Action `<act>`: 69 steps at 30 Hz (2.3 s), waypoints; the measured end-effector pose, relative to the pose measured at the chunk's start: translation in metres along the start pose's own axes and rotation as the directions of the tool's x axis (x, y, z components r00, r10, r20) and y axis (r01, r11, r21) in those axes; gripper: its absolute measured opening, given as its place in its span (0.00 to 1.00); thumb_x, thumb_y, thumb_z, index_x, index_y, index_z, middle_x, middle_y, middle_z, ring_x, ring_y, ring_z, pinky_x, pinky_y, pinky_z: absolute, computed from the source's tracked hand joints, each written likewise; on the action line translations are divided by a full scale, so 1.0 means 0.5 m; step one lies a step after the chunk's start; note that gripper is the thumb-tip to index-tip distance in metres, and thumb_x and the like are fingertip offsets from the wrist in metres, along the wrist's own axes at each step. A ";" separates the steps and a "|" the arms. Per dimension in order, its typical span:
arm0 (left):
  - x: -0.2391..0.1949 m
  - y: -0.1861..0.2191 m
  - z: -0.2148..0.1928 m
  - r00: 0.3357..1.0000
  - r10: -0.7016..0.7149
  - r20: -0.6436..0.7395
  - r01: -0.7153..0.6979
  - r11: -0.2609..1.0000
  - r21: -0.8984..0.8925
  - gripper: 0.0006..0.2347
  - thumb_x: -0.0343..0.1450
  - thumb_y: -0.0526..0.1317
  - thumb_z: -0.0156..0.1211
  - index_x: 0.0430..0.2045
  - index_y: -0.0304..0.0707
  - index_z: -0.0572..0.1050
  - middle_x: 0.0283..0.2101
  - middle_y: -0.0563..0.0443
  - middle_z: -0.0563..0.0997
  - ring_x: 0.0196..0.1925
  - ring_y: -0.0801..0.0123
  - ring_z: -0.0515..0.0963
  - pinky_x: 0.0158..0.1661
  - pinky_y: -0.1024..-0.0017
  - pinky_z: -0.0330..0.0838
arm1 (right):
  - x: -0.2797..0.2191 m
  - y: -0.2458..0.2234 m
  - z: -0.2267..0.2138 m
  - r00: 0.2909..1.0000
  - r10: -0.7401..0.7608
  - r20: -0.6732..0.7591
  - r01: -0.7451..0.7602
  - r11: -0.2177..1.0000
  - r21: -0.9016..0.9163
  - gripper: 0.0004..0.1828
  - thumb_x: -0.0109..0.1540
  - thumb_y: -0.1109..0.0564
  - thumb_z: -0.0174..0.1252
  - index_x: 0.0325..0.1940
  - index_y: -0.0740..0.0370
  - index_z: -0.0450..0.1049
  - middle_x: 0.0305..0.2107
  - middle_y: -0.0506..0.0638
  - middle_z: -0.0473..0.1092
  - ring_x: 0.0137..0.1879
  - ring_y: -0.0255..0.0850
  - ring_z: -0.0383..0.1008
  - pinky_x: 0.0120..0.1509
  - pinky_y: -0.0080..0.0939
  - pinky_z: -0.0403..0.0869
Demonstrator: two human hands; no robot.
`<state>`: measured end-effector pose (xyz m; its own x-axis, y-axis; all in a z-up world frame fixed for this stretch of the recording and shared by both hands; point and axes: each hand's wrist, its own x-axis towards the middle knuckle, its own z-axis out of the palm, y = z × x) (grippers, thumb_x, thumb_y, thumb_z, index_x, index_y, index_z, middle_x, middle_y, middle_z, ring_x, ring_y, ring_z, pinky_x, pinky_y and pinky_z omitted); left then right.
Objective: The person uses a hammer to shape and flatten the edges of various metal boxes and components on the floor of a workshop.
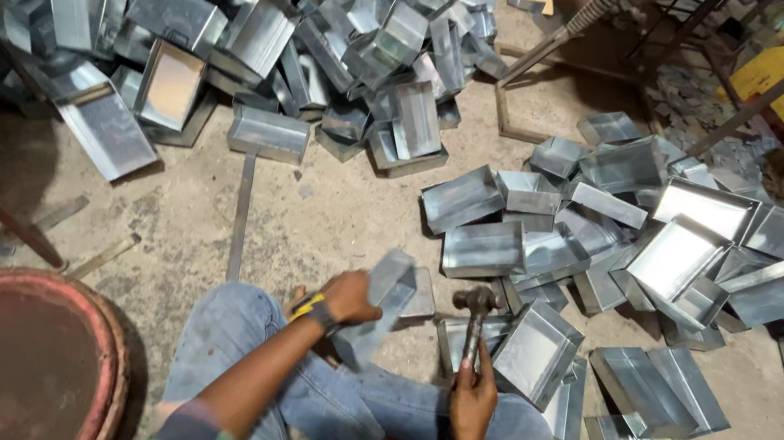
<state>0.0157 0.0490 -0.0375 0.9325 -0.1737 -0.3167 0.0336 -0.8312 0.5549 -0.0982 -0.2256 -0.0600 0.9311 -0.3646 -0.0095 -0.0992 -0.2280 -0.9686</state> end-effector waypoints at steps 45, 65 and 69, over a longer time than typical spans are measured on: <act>0.149 -0.133 0.163 0.790 -0.530 -0.307 0.306 0.776 -0.552 0.25 0.78 0.58 0.41 0.50 0.35 0.75 0.46 0.21 0.80 0.52 0.29 0.78 0.52 0.46 0.72 | 0.005 0.037 0.012 0.945 0.301 -0.127 -0.324 0.917 -0.231 0.29 0.66 0.53 0.55 0.73 0.49 0.66 0.28 0.57 0.74 0.32 0.41 0.72 0.39 0.45 0.71; 0.501 0.154 0.074 0.865 0.401 -0.300 -0.406 0.913 0.049 0.11 0.67 0.41 0.60 0.40 0.38 0.76 0.42 0.38 0.81 0.47 0.42 0.79 0.47 0.43 0.70 | 0.027 0.205 -0.007 0.976 0.203 -0.078 -0.216 0.940 -0.262 0.31 0.62 0.56 0.58 0.71 0.46 0.66 0.42 0.56 0.80 0.34 0.40 0.79 0.40 0.40 0.76; 0.346 0.157 0.033 0.843 0.491 -0.218 -0.488 0.870 0.070 0.07 0.68 0.40 0.62 0.32 0.36 0.75 0.37 0.37 0.80 0.42 0.41 0.79 0.41 0.48 0.72 | 0.033 0.224 -0.005 0.997 0.037 -0.064 -0.054 0.957 -0.286 0.31 0.65 0.58 0.58 0.74 0.52 0.65 0.43 0.61 0.77 0.42 0.38 0.76 0.44 0.40 0.74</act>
<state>0.1739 -0.0549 -0.0617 0.8814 -0.4395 0.1732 -0.4514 -0.6754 0.5831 -0.0948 -0.2594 -0.1678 0.9025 -0.4297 -0.0297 -0.2454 -0.4562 -0.8553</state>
